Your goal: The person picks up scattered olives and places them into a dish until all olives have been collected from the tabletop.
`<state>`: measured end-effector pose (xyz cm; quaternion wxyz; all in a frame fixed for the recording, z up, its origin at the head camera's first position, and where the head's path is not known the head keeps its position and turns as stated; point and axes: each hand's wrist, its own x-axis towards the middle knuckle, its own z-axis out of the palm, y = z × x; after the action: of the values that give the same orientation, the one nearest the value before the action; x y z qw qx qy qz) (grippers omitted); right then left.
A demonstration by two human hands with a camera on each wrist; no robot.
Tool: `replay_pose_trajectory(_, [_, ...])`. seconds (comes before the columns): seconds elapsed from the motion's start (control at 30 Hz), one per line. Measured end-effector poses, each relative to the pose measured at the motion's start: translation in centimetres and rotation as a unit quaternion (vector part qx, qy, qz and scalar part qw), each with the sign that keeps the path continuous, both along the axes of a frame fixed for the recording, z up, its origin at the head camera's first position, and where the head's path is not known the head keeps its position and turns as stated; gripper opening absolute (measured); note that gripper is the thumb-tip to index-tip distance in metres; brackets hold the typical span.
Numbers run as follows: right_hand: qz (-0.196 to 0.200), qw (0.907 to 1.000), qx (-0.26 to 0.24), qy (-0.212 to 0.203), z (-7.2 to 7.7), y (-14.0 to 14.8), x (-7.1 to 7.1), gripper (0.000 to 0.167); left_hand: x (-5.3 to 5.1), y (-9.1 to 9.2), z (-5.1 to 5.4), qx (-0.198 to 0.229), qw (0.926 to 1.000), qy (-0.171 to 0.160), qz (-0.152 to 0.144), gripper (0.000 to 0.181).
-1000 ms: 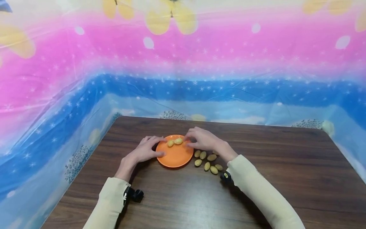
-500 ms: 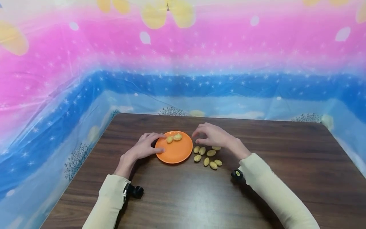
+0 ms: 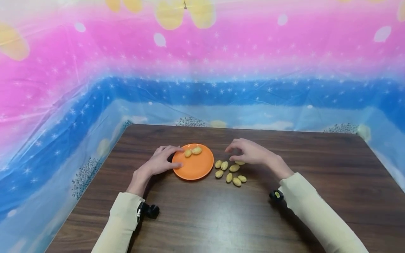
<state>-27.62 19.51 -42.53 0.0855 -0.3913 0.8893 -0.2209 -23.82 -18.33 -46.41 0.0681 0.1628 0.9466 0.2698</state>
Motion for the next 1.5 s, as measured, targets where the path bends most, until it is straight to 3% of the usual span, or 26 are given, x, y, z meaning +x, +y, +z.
replay_pose_trajectory(0.63, [-0.018, 0.9996, 0.015, -0.019, -1.8, 3.8, 0.7, 0.028, 0.1, 0.5, -0.2, -0.003, 0.9999, -0.009, -0.006, 0.064])
replay_pose_trajectory(1.23, [-0.018, 0.9986, 0.027, 0.042, -0.4, 2.5, 0.4, 0.024, 0.0, 0.0, 0.2, -0.001, 1.0000, -0.003, -0.004, 0.063])
replay_pose_trajectory(1.5, [0.005, 0.9978, 0.015, 0.065, 0.6, 0.9, 0.2, 0.023, 0.0, -0.1, 0.3, -0.008, 1.0000, -0.004, -0.004, 0.064])
